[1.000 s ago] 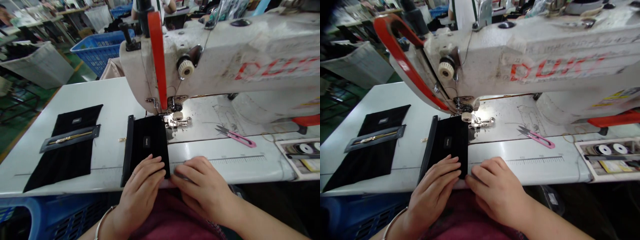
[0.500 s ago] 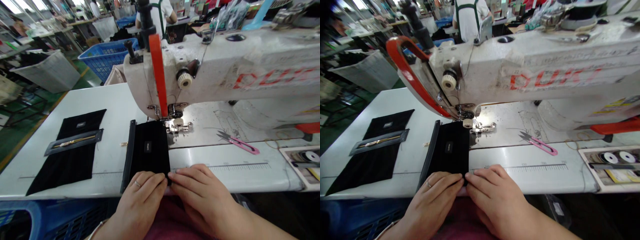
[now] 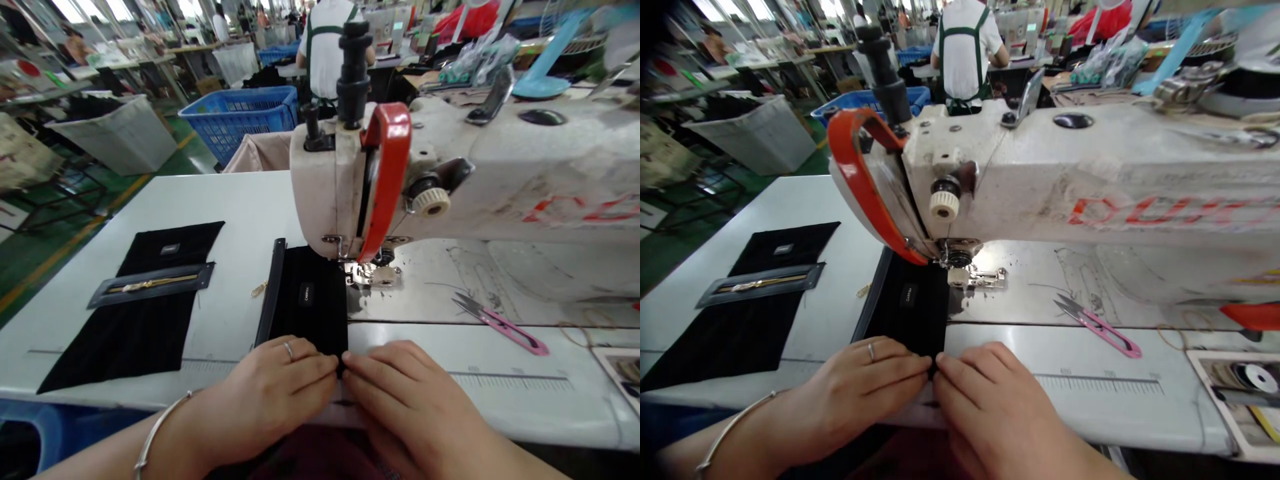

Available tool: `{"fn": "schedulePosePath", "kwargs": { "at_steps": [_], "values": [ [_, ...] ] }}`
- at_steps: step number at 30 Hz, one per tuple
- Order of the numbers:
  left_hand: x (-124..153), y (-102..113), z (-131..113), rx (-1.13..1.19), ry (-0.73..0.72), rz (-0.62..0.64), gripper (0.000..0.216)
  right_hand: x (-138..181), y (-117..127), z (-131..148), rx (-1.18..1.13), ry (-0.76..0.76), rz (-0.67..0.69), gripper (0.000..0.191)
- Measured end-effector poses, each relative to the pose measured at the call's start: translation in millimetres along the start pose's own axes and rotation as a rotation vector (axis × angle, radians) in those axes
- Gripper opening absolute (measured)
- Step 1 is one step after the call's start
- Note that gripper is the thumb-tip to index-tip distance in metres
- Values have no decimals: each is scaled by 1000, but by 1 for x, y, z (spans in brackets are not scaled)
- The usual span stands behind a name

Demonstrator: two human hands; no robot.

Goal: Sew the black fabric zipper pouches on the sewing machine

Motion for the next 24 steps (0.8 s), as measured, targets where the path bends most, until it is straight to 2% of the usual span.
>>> {"fn": "schedulePosePath", "kwargs": {
  "at_steps": [7, 24],
  "values": [
    [-4, -2, 19, 15, -12, -4, 28, -10, -2, -10, 31, 17, 39, 39],
    [-22, -9, 60, -55, -104, -64, 23, -40, -1, -40, 157, 40, 53, 25]
  ]
}}
Point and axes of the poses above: each hand's wrist, its own x-axis away from the middle knuckle, its own y-axis out of the back of the hand, z = x × y, the point moved 8 cm from there along -x, towards the middle knuckle, and after that the axes turned 13 degrees about -z, right-handed, at the moved point
